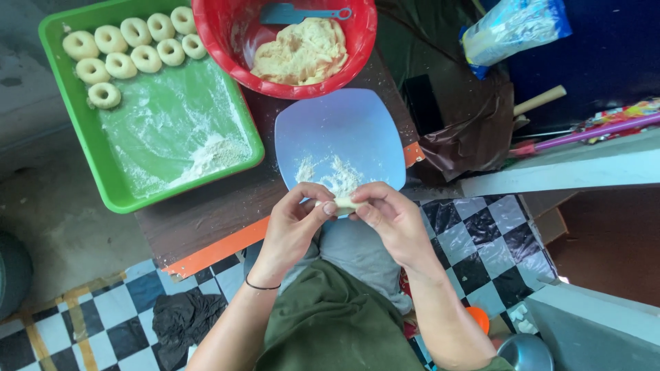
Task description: Shaping dough into donut rings by hand, rolling them into balls and poking a hole in the center.
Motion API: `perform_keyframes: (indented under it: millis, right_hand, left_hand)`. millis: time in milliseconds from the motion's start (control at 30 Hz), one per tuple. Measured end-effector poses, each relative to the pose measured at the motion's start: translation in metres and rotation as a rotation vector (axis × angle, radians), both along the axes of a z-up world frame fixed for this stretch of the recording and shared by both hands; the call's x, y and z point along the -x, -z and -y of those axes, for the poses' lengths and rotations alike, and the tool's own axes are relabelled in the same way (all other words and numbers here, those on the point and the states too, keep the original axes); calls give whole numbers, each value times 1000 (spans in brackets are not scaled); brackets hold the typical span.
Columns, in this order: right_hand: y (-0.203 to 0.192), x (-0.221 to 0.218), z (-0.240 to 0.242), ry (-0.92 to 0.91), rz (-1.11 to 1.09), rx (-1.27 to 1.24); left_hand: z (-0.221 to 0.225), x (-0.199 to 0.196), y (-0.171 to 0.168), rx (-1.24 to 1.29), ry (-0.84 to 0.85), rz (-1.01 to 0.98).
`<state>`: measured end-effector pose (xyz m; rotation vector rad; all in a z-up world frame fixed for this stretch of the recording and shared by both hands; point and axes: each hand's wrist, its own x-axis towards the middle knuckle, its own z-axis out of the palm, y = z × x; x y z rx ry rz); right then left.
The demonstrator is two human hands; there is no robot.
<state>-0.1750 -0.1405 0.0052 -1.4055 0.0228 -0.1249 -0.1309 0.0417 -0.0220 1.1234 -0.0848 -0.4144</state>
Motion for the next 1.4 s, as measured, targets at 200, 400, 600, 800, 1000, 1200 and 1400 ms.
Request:
perform_keyframes:
  millis: [200, 400, 600, 800, 1000, 1200, 1400]
  right_hand:
    - [-7, 4, -10, 68, 68, 197]
    - [-19, -2, -17, 104, 92, 271]
    - [-28, -5, -25, 139, 74, 231]
    - [-53, 13, -20, 266, 4, 239]
    - [-47, 23, 9, 206, 43, 89]
    - [-42, 27, 24, 33, -41, -256]
    - [-43, 19, 29, 6, 10, -212]
  left_hand:
    - [-9, -9, -25, -73, 157, 13]
    - [-16, -30, -28, -218, 245, 63]
    - [-10, -43, -31, -283, 156, 123]
    - [11, -43, -43, -156, 259, 197]
    - [15, -30, -38, 3, 293, 235]
    - [10, -8, -45, 174, 263, 130]
    - [2, -7, -48, 38, 244, 201]
